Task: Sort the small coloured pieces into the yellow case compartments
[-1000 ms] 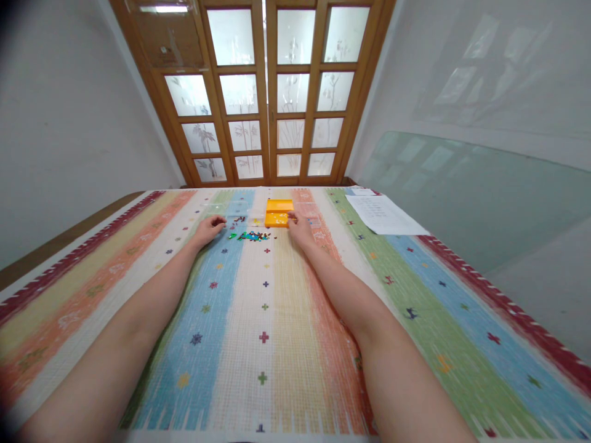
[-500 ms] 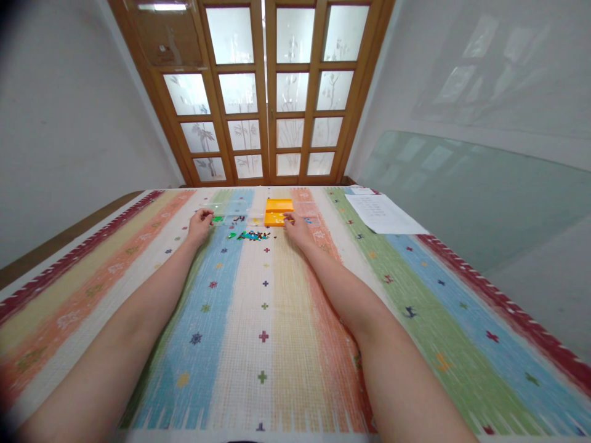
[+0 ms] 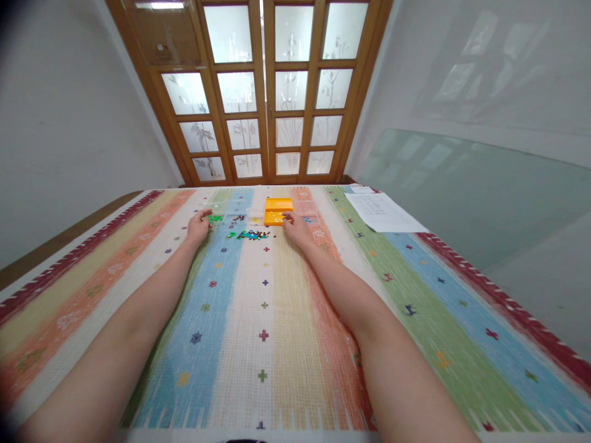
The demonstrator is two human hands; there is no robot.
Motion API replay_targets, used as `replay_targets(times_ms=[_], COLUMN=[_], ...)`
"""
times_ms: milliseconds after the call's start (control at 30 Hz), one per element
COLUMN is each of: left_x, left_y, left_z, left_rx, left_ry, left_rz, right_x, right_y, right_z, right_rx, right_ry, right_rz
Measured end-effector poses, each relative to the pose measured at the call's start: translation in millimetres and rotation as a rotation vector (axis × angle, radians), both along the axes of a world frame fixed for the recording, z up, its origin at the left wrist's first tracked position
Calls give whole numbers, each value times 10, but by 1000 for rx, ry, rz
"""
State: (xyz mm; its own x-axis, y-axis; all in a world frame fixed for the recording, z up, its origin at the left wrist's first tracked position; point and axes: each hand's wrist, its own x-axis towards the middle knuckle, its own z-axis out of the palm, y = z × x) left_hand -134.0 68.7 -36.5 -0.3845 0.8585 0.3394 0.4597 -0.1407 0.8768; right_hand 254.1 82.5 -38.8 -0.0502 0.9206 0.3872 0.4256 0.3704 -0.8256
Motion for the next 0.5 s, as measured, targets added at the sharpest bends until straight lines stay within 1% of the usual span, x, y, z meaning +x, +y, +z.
replay_targets(times_ms=[100, 167, 267, 400, 500], left_x=[1, 27, 94, 169, 176], left_y=[-36, -58, -91, -122, -117], left_z=[-9, 0, 26, 34, 21], left_rx=[-12, 4, 14, -29, -29], left_ry=[129, 212, 325, 425, 524], left_rz=[-15, -62, -183, -378, -471], right_x=[-8, -13, -15, -18, -24], right_y=[-12, -16, -24, -46, -71], right_z=[21, 28, 38, 55, 70], right_rx=[-11, -27, -28, -15, -19], right_ry=[5, 2, -21, -52, -62], right_rz=[5, 2, 2, -2, -10])
